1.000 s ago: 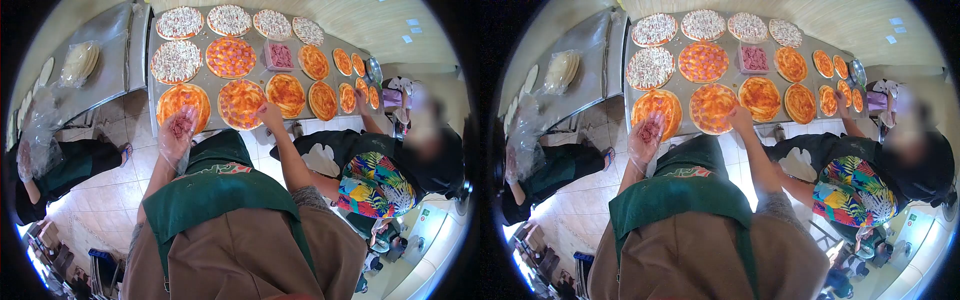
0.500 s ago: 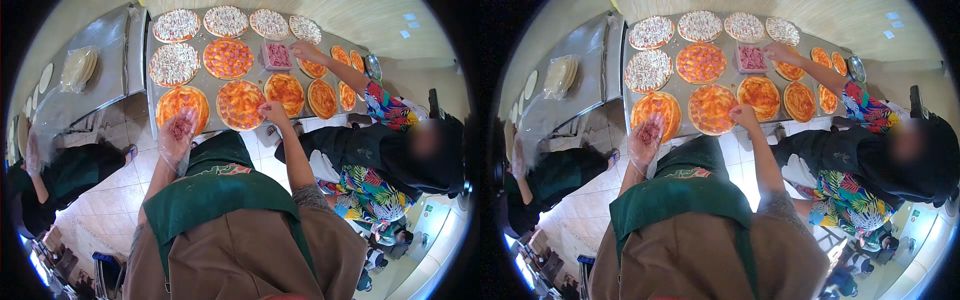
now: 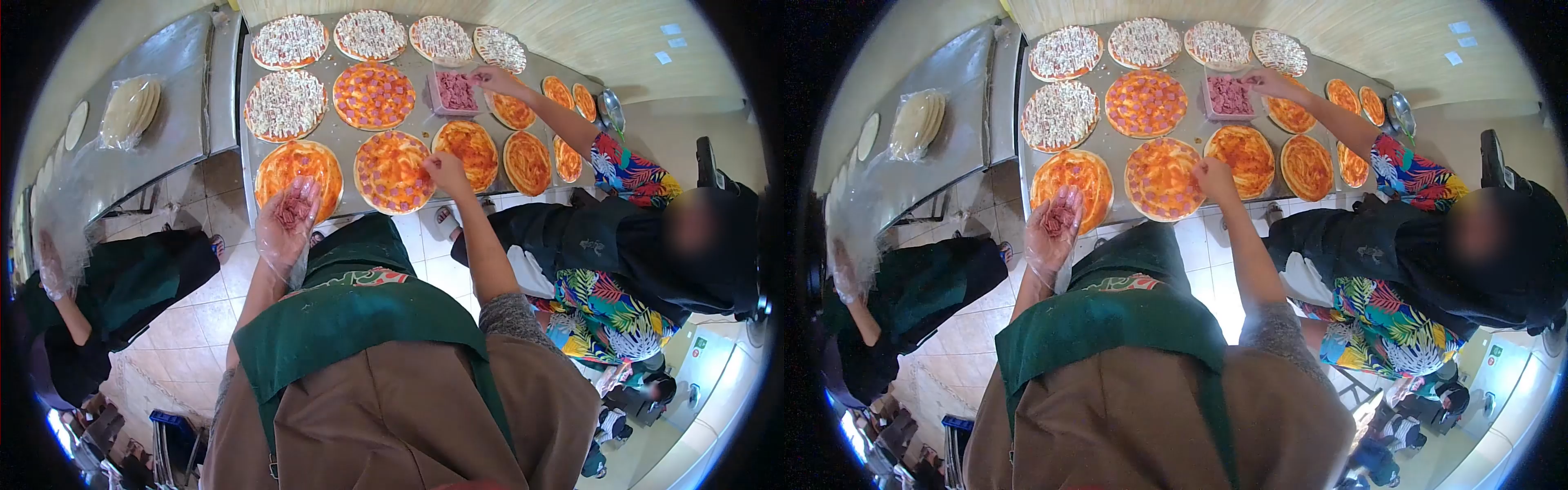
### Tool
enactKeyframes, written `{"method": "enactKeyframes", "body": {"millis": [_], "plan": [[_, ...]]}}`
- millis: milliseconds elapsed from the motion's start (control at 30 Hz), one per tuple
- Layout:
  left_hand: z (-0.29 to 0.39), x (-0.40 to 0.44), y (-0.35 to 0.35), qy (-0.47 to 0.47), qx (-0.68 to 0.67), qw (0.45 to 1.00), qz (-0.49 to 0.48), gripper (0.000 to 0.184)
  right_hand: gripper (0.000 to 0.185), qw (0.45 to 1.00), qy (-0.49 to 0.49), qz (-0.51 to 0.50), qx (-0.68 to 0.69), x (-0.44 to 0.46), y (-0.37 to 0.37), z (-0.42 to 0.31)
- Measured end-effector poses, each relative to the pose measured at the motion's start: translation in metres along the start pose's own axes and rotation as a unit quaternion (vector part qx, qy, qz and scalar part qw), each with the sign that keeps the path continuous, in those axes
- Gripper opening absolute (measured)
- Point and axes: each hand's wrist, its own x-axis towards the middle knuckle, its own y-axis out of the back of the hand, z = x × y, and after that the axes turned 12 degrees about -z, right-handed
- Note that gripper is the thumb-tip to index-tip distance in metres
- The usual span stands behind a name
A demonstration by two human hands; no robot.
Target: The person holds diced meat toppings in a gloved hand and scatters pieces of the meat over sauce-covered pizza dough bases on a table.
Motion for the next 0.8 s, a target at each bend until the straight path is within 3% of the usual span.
{"method": "enactKeyframes", "body": {"millis": [67, 133, 333, 533, 633, 733, 800], "plan": [[0.001, 0.0, 0.003, 0.002, -0.005, 1.0, -0.014, 0.04, 0.013, 0.984, -0.003, -0.004, 0.176, 0.001, 0.005, 0.013], [0.0, -0.001, 0.002, 0.0, -0.002, 1.0, -0.012, 0.04, 0.01, 0.927, -0.05, -0.035, 0.371, -0.009, 0.011, 0.009], [-0.003, 0.003, -0.006, 0.003, 0.009, 1.0, 0.003, 0.038, 0.014, 0.995, -0.017, -0.032, 0.093, -0.006, 0.01, 0.005], [-0.009, 0.005, -0.016, 0.01, 0.029, 0.999, 0.016, 0.037, 0.014, 0.994, -0.018, 0.035, -0.098, 0.0, 0.002, -0.017], [-0.01, 0.006, -0.016, 0.01, 0.036, 0.999, 0.016, 0.038, 0.016, 0.992, -0.055, 0.054, -0.104, -0.001, 0.008, -0.03], [-0.009, 0.005, -0.013, 0.005, 0.037, 0.999, 0.012, 0.04, 0.015, 0.994, -0.016, 0.099, 0.052, 0.011, 0.003, 0.002], [-0.009, 0.004, -0.012, -0.001, 0.041, 0.999, 0.012, 0.04, 0.015, 0.955, -0.011, 0.004, 0.295, 0.012, 0.01, 0.014]]}}
